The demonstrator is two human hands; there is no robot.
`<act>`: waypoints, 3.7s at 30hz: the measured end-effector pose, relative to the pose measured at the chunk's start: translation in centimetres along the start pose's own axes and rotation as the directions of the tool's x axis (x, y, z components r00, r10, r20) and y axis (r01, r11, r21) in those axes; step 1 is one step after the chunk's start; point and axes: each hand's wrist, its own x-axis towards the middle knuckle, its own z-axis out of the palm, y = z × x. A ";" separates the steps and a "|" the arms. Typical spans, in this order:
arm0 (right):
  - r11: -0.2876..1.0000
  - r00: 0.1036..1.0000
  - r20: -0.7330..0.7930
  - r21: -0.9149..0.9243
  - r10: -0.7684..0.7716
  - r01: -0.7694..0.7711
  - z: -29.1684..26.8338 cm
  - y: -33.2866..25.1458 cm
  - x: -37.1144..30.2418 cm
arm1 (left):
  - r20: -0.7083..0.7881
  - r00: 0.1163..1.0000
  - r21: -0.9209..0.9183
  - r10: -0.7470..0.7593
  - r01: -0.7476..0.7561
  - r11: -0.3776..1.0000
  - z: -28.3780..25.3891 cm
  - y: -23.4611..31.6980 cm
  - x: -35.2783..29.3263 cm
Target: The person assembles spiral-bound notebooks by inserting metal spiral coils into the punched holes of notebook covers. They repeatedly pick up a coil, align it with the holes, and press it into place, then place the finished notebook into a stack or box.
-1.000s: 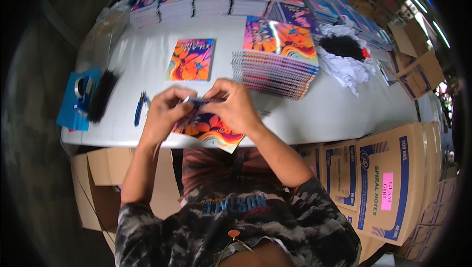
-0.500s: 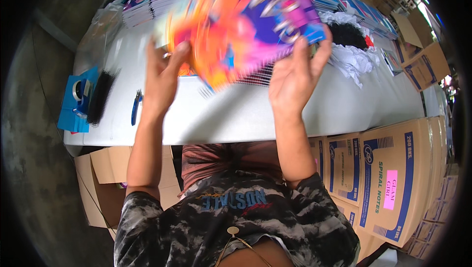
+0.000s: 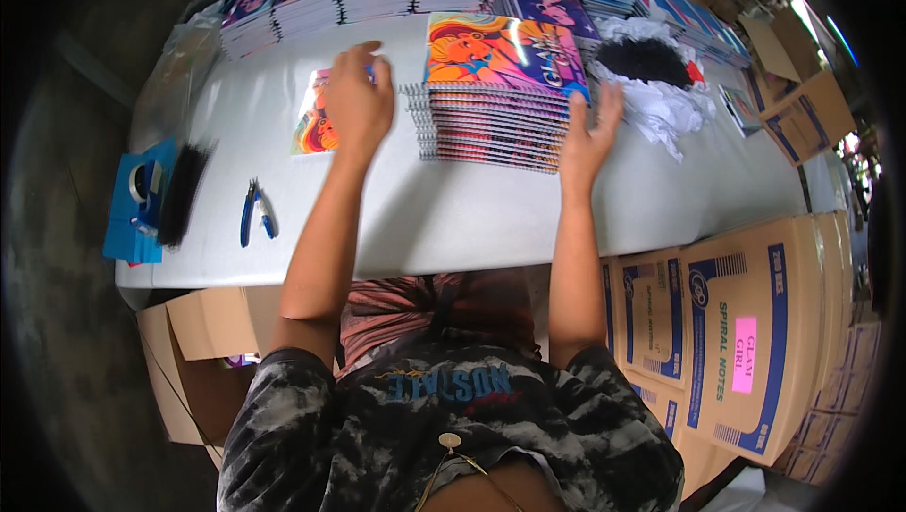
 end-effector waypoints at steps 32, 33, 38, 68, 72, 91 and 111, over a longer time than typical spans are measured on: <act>0.910 0.547 0.829 0.134 0.115 -0.393 9.9 -2.8 -15.3 | 0.106 0.964 -0.215 -0.243 0.261 0.941 -20.0 -4.4 -4.3; 0.993 0.608 0.792 0.025 0.053 -0.120 10.4 -2.6 -15.3 | -0.016 0.978 -0.168 -0.209 0.203 0.965 -19.7 -4.0 -3.4; 0.838 0.310 0.949 -0.123 -0.057 0.531 11.2 -1.9 -17.1 | 0.036 0.926 0.242 0.375 -0.372 0.896 -13.7 -5.9 -1.4; 0.975 0.717 0.692 0.204 -0.084 -0.083 -1.3 -4.9 -18.6 | 0.676 0.716 0.068 0.174 -0.297 0.953 -14.5 -3.8 -16.8; 0.814 0.640 0.705 0.156 0.306 -0.560 1.1 -4.5 -15.6 | 0.561 0.828 -0.114 0.003 0.074 0.991 -17.9 -2.3 -13.3; 0.691 0.609 0.771 0.338 0.187 -0.639 5.4 -2.6 -10.4 | 0.466 0.771 -0.565 -0.434 0.637 0.525 -11.4 -8.4 -14.5; 0.835 0.415 0.909 0.261 -0.044 -0.484 4.9 -2.8 -10.5 | -0.007 0.941 0.899 -0.339 0.155 0.410 -20.9 -28.4 -4.3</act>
